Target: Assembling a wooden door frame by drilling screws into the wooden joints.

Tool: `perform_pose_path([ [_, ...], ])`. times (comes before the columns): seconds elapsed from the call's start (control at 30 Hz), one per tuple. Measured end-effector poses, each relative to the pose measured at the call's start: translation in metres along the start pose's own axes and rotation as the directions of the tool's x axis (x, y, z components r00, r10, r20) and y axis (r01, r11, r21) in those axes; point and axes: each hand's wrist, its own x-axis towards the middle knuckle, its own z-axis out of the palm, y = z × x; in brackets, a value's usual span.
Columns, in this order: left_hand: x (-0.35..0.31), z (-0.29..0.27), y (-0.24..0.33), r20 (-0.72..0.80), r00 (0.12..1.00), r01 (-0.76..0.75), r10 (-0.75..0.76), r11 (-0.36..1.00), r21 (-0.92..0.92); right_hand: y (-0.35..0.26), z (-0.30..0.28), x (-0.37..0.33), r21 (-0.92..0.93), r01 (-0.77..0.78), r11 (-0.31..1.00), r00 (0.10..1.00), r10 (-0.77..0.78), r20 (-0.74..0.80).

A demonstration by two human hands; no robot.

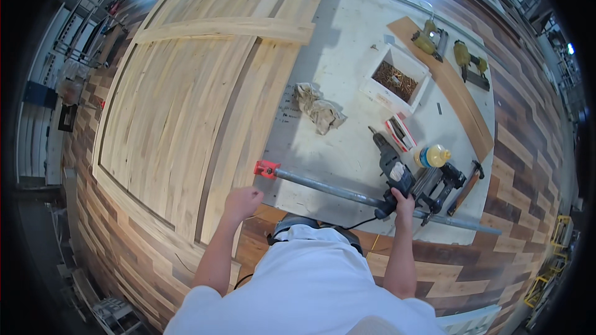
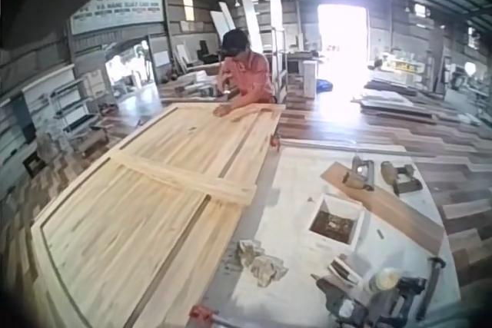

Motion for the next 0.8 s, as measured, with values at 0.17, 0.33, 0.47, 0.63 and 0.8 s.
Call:
perform_pose_path([
  [0.17, 0.087, -0.001, 0.075, -0.204, 0.896, -0.418, 0.394, 0.904, -0.089, -0.009, -0.002, -0.012, 0.039, -0.007, 0.999, 0.998, 0.01, -0.065],
  [0.33, 0.189, 0.011, 0.201, -0.184, 0.676, -0.732, 0.714, 0.679, -0.056, -0.002, -0.001, -0.013, -0.154, 0.094, 0.984, 0.987, -0.112, -0.114],
  [0.47, 0.275, 0.038, 0.303, -0.155, 0.498, -0.844, 0.853, 0.518, 0.139, -0.007, 0.004, -0.015, -0.225, 0.067, 0.972, 0.989, -0.096, -0.117],
  [0.63, 0.316, 0.066, 0.37, 0.122, 0.606, -0.736, 0.786, 0.495, 0.462, 0.003, -0.004, -0.014, -0.113, 0.055, 0.992, 0.989, -0.07, -0.128],
  [0.8, 0.293, 0.061, 0.361, 0.402, 0.657, -0.753, 0.637, 0.545, 0.368, -0.007, -0.001, -0.018, -0.162, 0.044, 0.986, 0.987, -0.068, -0.147],
])
